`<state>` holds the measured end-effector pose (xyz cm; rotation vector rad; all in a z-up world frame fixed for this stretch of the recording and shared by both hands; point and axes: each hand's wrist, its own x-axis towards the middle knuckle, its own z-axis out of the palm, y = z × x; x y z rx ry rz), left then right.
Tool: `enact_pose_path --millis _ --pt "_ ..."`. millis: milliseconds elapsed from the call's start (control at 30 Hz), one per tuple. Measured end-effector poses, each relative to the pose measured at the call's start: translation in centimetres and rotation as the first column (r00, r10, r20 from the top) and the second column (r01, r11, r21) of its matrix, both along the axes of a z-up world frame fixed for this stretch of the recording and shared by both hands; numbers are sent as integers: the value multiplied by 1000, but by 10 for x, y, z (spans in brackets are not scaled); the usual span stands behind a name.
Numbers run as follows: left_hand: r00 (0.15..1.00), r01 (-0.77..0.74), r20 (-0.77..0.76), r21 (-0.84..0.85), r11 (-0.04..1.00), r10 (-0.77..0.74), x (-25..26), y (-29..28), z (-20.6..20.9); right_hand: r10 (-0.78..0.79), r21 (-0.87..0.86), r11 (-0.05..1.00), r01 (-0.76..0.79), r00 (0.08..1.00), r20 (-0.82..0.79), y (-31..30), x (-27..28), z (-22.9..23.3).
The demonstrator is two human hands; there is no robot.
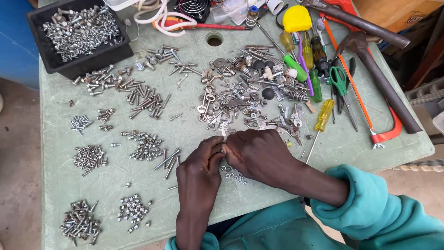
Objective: Sorting and assembling small hardware components like screws, nuts, and washers on a workshop table.
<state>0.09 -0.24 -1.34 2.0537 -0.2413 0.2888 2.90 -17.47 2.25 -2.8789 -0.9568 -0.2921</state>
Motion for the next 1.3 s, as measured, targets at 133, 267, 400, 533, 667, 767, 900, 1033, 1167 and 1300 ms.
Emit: enact_pose_path --millis 133,267,400,533,667,767,900,1033,1167,1300 --pt "1000 4 -7 41 999 -3 1 0 0 -172 -88 984 153 938 -302 -6 1 12" --pt "999 35 -31 -147 988 -40 -2 0 10 -117 237 960 149 983 -141 -54 13 55" --pt "998 24 -52 -201 979 -35 -4 1 11 -381 85 922 378 924 23 -111 39 35" --pt "968 6 -214 -505 863 -132 -8 0 31 -467 56 880 471 882 -69 -123 54 12" --pt "947 -59 -264 -706 706 -185 -8 7 30 -414 173 883 437 897 -157 -128 54 21" --pt "923 -17 -207 -864 503 -324 -4 14 28 -471 291 800 525 850 -238 -135 49 33" --pt "872 -58 -232 -924 379 -432 -5 19 29 -210 718 496 488 870 -446 -168 49 6" --pt "857 -39 -195 -947 319 -477 -3 17 26 82 794 212 570 799 -595 -182 46 5" --pt "853 -36 -191 -950 311 -485 -5 11 26 132 806 193 560 799 -586 -164 37 11" --pt "829 -158 -233 -970 186 -508 -4 2 31 86 766 270 584 778 -623 -123 14 34"
